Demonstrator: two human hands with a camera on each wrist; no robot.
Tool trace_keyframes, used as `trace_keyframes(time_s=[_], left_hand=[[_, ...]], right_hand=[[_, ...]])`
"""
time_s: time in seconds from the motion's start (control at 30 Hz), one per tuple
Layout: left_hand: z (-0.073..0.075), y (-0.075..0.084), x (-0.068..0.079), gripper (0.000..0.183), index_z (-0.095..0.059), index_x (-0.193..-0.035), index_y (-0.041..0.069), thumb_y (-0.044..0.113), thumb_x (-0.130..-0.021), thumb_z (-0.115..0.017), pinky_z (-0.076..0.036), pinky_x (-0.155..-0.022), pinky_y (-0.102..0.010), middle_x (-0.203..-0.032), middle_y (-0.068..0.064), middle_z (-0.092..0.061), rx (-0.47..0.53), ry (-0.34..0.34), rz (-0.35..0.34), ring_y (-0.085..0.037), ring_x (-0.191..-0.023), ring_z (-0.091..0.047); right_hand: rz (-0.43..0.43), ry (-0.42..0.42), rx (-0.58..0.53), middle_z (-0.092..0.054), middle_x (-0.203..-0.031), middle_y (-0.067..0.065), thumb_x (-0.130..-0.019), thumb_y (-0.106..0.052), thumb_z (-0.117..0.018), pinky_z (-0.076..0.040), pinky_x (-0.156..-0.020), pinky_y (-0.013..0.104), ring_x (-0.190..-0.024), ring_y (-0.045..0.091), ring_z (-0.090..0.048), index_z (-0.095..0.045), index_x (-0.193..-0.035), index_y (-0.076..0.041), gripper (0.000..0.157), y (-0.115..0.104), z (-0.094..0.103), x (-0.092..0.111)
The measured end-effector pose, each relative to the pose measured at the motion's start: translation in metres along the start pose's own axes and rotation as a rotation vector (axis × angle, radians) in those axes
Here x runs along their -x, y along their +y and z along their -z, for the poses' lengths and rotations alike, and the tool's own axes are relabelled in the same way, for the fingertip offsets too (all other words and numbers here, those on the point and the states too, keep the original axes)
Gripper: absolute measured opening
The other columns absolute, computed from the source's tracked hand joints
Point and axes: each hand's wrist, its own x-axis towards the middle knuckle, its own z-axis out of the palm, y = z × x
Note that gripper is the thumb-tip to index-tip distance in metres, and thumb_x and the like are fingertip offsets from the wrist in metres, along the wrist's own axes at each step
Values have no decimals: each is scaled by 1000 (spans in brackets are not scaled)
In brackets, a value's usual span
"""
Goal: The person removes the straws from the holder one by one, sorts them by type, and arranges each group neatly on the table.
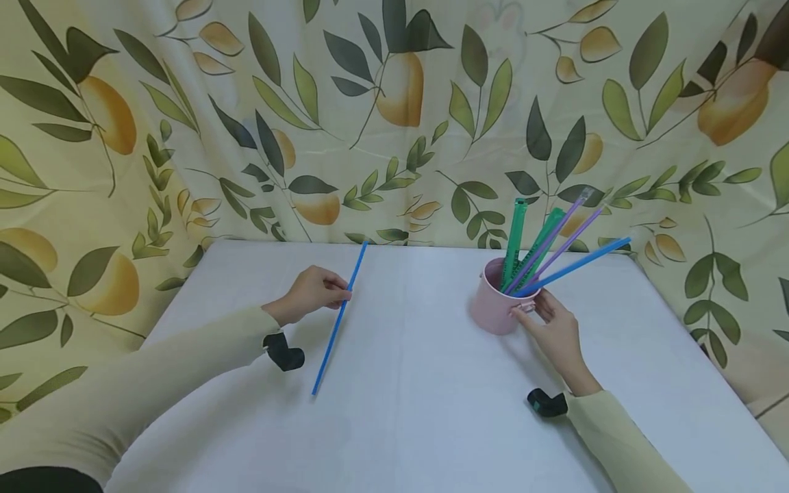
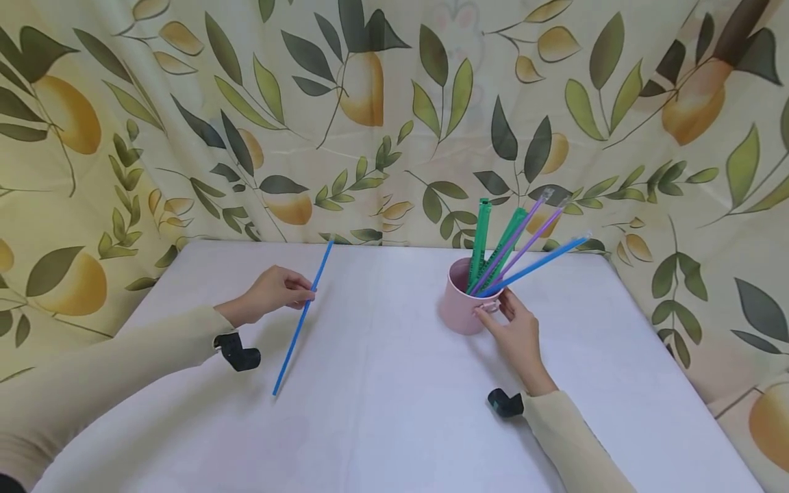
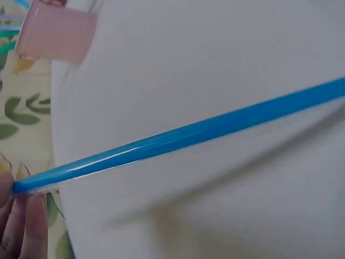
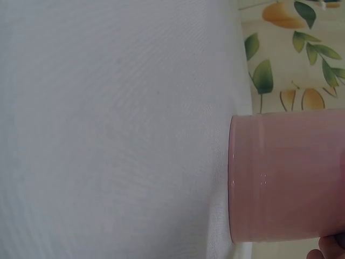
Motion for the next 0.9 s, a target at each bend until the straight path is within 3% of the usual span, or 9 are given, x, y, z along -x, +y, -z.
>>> trace_keyframes(time_s=[0.2,0.33,0.6,0.77,0.9], left_hand=[[-1,-25,-6,23,-65,-106,-7,7,-86,-66,-57,-70,-23,-95,-16,-68,63,95,135,-7,-70,-63],[-8,-38,-12,23,-66,-104,-7,5,-85,-68,-57,-67,-22,-94,-16,-69,94,158,174,-6,-66,-62],[-22,-62,-19,18,-70,-94,-4,10,-83,-70,-50,-59,-19,-80,-12,-71,45,240,129,-9,-62,-62],[-25,-67,-20,13,-71,-87,-4,8,-81,-71,-48,-55,-19,-70,-9,-70,-13,311,53,-9,-56,-62],[-27,-70,-22,13,-71,-86,-3,9,-81,-72,-49,-58,-21,-68,-9,-70,-45,339,46,-10,-54,-63]], right_hand=[[8,12,6,-37,-143,27,-87,-30,-67,-38,-102,46,-129,42,-42,-31,-144,3,75,0,-1,0],[6,15,3,-37,-143,27,-87,-30,-68,-38,-102,46,-129,42,-42,-30,-144,3,76,1,-2,-1],[0,10,1,-37,-144,26,-86,-31,-68,-38,-102,46,-130,42,-42,-30,-144,2,76,4,-3,-1],[8,23,0,-37,-144,26,-86,-29,-68,-38,-102,46,-130,41,-42,-31,-144,2,75,4,-3,-1],[12,28,-1,-37,-144,26,-86,-28,-68,-38,-102,46,-130,41,-42,-31,-144,2,75,2,-3,-1]])
